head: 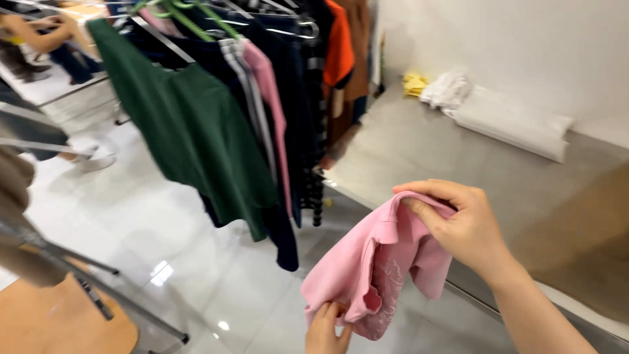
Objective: Taking clothes off hangers, folding them, and rolling them into bundles on a table.
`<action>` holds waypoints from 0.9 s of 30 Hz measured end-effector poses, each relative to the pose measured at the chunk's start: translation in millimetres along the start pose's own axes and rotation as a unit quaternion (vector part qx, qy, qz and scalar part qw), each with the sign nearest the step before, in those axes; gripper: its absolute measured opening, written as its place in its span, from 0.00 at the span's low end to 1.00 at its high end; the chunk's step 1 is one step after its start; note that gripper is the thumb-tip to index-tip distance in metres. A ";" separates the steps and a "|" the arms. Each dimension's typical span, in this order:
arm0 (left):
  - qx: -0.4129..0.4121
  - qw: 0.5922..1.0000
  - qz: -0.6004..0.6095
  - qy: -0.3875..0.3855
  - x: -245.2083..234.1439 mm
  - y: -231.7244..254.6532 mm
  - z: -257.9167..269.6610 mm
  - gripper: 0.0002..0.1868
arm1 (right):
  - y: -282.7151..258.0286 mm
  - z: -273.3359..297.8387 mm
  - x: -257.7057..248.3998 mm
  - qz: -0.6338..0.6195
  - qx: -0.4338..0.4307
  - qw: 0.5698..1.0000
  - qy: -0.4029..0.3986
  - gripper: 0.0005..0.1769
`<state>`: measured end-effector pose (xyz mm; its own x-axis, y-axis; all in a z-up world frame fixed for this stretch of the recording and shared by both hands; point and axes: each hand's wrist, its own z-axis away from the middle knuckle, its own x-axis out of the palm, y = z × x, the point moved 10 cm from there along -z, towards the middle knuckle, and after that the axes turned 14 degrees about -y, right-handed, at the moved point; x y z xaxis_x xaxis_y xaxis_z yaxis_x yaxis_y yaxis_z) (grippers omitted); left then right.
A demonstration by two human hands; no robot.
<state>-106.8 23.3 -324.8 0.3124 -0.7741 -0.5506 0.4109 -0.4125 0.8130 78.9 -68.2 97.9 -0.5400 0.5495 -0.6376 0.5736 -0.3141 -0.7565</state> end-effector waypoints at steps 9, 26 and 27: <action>0.042 0.968 0.048 0.244 -137.8 61.0 -20.6 0.11 | 243.7 105.5 -134.5 0.061 0.042 0.997 -0.020 0.05; 0.386 0.840 -0.298 0.237 -137.9 349.1 -55.9 0.13 | 357.0 322.7 -215.1 0.192 0.207 0.896 0.342 0.06; 0.379 0.848 -0.294 0.227 -133.5 350.2 -72.8 0.07 | 355.0 315.6 -226.3 0.238 0.214 0.888 0.331 0.09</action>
<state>57.7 17.2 19.7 0.6118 -0.1345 -0.7795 -0.0047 -0.9860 0.1665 210.3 -548.4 -72.3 0.2611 0.5660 -0.7820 0.2761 -0.8200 -0.5014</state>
